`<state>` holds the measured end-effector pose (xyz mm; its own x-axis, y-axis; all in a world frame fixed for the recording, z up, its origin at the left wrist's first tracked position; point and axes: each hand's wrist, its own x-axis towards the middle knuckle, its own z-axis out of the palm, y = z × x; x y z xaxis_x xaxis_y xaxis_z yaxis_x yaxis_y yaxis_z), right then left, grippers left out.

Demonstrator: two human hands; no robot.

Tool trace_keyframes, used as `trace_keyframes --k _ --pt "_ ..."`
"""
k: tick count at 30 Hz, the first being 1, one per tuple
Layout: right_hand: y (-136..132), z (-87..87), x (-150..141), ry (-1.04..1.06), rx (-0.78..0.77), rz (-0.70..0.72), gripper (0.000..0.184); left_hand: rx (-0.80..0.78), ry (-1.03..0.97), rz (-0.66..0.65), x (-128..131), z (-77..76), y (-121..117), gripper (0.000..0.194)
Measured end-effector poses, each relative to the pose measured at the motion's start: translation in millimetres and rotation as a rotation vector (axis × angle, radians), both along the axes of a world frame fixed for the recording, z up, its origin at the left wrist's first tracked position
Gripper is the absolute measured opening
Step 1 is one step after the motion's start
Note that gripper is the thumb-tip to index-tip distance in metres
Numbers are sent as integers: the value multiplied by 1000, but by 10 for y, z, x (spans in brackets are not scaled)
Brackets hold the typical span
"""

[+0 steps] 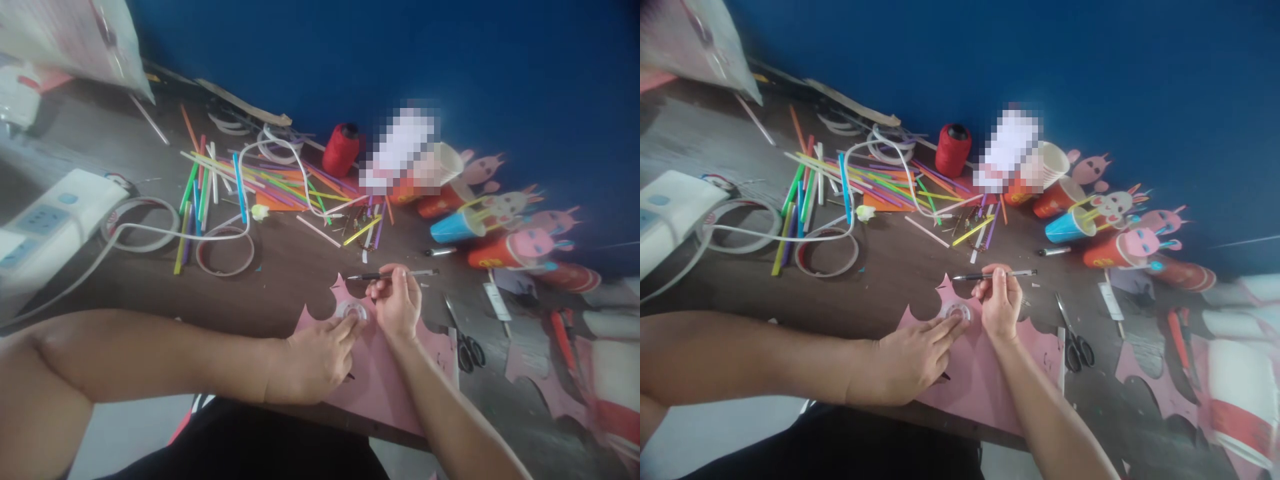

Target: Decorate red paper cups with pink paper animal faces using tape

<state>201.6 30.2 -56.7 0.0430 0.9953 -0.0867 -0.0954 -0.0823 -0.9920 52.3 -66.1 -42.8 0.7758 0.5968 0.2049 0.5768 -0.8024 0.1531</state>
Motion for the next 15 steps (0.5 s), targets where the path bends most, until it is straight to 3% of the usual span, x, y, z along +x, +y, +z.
trace_keyframes --k 4,11,15 --pt "6 47 29 -66 -6 79 29 43 -4 -7 22 -37 -14 26" --pt "28 379 -9 -479 74 481 31 51 -24 -17 21 -15 14 28" --pt "84 440 -110 -579 84 597 32 41 6 -11 20 18 16 30"
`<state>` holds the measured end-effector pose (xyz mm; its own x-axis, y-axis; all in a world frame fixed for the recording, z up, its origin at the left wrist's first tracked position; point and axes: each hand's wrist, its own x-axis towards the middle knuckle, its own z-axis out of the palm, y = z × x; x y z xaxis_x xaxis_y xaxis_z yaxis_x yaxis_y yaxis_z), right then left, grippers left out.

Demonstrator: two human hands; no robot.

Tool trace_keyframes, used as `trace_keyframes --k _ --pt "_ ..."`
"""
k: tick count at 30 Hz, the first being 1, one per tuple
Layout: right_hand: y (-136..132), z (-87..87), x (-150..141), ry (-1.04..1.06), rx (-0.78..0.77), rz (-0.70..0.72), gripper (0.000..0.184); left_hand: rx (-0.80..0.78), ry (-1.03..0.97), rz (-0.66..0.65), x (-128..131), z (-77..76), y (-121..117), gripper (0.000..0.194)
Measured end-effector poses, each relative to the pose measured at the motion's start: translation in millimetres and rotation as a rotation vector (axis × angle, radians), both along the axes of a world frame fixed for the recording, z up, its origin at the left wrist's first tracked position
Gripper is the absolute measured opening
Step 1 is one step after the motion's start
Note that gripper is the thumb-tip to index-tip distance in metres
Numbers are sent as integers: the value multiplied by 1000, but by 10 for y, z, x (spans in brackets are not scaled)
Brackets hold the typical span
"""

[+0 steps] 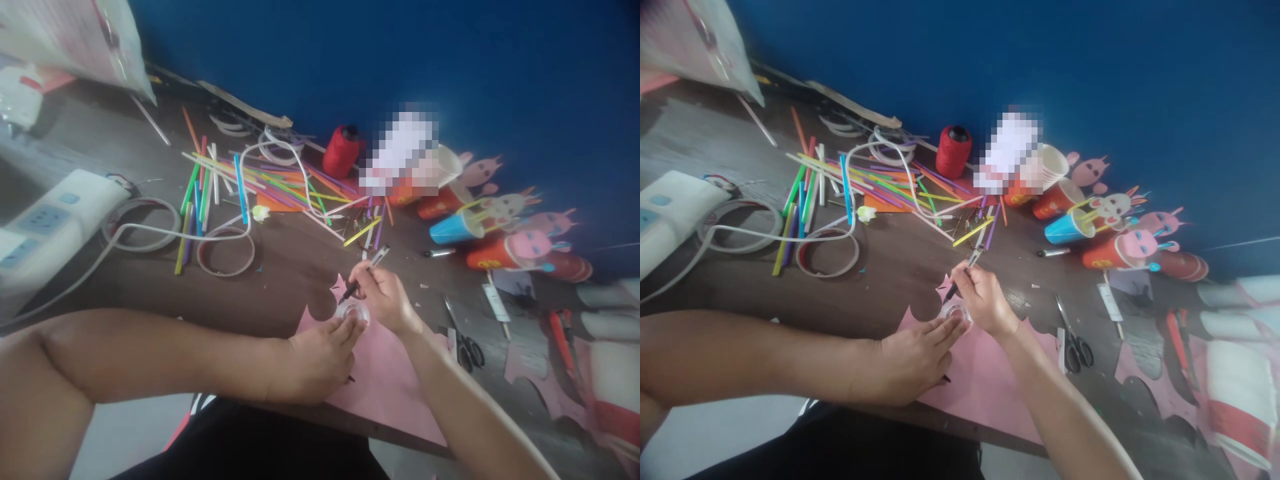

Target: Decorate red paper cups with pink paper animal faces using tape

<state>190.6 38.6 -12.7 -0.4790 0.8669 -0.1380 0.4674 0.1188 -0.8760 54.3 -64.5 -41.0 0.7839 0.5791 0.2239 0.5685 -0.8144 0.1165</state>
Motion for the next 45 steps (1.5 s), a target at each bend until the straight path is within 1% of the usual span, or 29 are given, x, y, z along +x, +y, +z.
trace_keyframes --k 3,9,13,16,22,28,31,35,38,42,45 --pt "42 2 -59 -69 19 72 34 26 1 7 0 4 -6 29" --pt "74 15 -115 -133 42 153 33 42 18 -3 -9 8 -10 32" --pt "81 28 -141 -182 98 199 32 32 46 -2 -7 33 -9 34" --pt "94 31 -149 -194 133 196 33 43 33 4 -5 43 -8 34" --pt "141 12 -118 -206 141 151 34 76 10 -1 -9 29 2 32" --pt "179 -24 -35 -177 147 70 34 55 45 3 -15 55 15 35" --pt "181 -48 33 -165 125 -8 34 25 51 -5 -11 60 23 37" --pt "156 -103 136 -97 57 -119 34 5 29 -16 -8 16 31 37" --pt "109 -160 221 -11 26 -205 35 9 0 -35 -14 -15 40 37" --pt "-4 -208 332 109 -10 -311 35 -16 1 -59 -27 7 62 36" --pt "-116 -201 397 110 38 -358 33 -42 19 -60 -30 40 74 36"
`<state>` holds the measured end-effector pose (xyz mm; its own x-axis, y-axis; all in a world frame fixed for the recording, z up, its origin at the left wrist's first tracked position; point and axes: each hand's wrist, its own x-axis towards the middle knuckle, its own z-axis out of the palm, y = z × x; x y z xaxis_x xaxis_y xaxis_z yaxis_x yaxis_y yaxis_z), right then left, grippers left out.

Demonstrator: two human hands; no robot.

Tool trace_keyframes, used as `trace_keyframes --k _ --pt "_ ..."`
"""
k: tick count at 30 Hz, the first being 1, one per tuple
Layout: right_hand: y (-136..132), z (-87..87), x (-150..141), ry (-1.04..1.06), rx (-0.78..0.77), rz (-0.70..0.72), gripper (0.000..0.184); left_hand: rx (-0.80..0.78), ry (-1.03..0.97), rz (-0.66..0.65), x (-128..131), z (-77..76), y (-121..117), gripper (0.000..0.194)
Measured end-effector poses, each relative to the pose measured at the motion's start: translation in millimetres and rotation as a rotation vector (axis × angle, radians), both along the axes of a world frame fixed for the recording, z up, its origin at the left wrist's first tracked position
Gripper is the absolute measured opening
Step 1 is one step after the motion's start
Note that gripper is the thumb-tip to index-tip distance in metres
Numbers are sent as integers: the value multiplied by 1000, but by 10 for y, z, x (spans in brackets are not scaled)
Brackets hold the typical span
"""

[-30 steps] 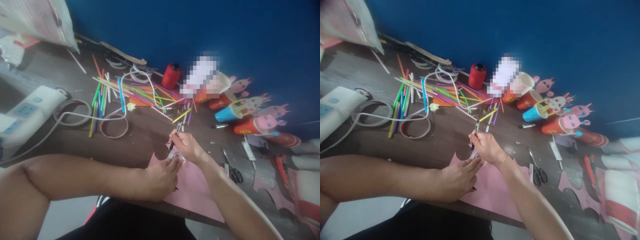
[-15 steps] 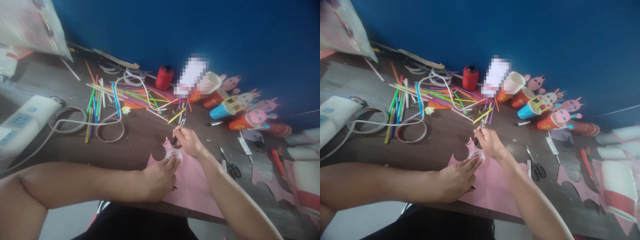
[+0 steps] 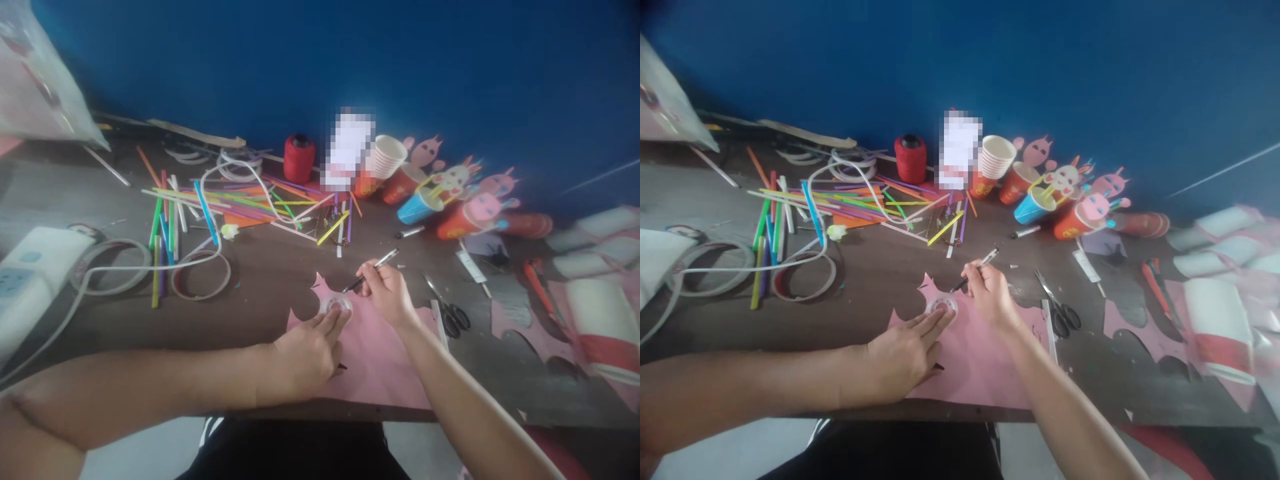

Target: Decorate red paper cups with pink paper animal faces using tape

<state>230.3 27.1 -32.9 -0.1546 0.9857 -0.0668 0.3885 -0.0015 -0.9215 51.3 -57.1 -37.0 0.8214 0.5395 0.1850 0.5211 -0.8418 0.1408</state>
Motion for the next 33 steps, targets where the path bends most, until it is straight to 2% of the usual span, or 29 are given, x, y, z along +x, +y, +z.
trace_keyframes --k 8,19,25,33 --pt "-269 -29 114 -49 74 -116 35 -41 45 -1 -11 58 21 35" --pt "-622 -98 175 -23 129 -242 30 -51 93 -8 -15 233 78 34" --pt "-762 -96 166 -36 170 -253 24 -120 102 -39 -59 227 151 39" --pt "-979 -75 139 -131 267 -207 16 -273 182 -29 -81 366 239 38"
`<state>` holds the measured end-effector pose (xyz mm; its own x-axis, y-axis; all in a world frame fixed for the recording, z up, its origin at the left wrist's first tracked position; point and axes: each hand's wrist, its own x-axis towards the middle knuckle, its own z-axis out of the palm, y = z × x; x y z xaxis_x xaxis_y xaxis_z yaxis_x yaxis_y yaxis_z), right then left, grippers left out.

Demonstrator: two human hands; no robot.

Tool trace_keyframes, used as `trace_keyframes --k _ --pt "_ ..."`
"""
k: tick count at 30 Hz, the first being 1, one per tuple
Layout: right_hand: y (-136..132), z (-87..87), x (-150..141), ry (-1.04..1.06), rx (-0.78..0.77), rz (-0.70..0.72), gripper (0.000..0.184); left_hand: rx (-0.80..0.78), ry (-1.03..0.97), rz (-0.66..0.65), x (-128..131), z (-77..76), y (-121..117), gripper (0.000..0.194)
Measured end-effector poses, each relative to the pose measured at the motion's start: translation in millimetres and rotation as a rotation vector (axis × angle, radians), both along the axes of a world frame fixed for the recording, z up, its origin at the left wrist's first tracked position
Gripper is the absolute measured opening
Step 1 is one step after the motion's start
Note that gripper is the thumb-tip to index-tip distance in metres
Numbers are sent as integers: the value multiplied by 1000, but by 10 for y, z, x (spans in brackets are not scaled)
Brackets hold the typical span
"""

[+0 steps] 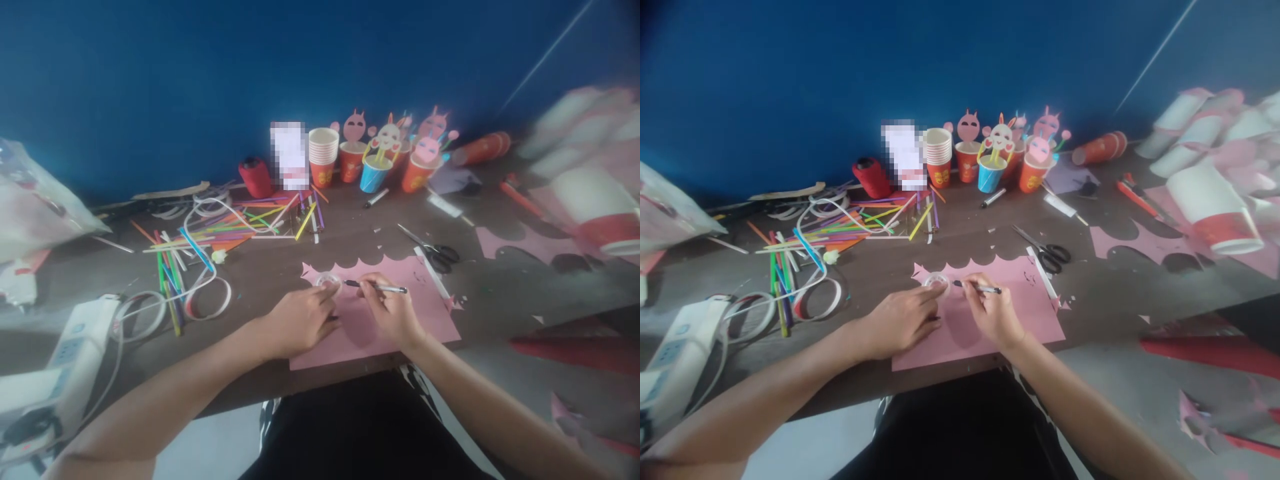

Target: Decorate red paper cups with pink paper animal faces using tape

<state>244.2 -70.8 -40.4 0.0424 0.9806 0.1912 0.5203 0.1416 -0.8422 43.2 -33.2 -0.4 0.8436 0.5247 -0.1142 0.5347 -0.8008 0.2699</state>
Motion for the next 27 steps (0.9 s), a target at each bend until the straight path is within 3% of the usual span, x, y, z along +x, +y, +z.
trace_keyframes --k 7,13,22,27 --pt "-124 -34 24 -22 73 49 11 -123 -37 -52 -43 27 115 39" --pt "-239 10 -34 -67 162 125 10 -269 -54 -58 -41 155 259 44" --pt "-368 -20 -108 -436 281 301 14 -495 -48 5 -75 230 369 52" --pt "-420 -1 -176 -486 266 337 15 -606 -35 9 -61 276 410 53"
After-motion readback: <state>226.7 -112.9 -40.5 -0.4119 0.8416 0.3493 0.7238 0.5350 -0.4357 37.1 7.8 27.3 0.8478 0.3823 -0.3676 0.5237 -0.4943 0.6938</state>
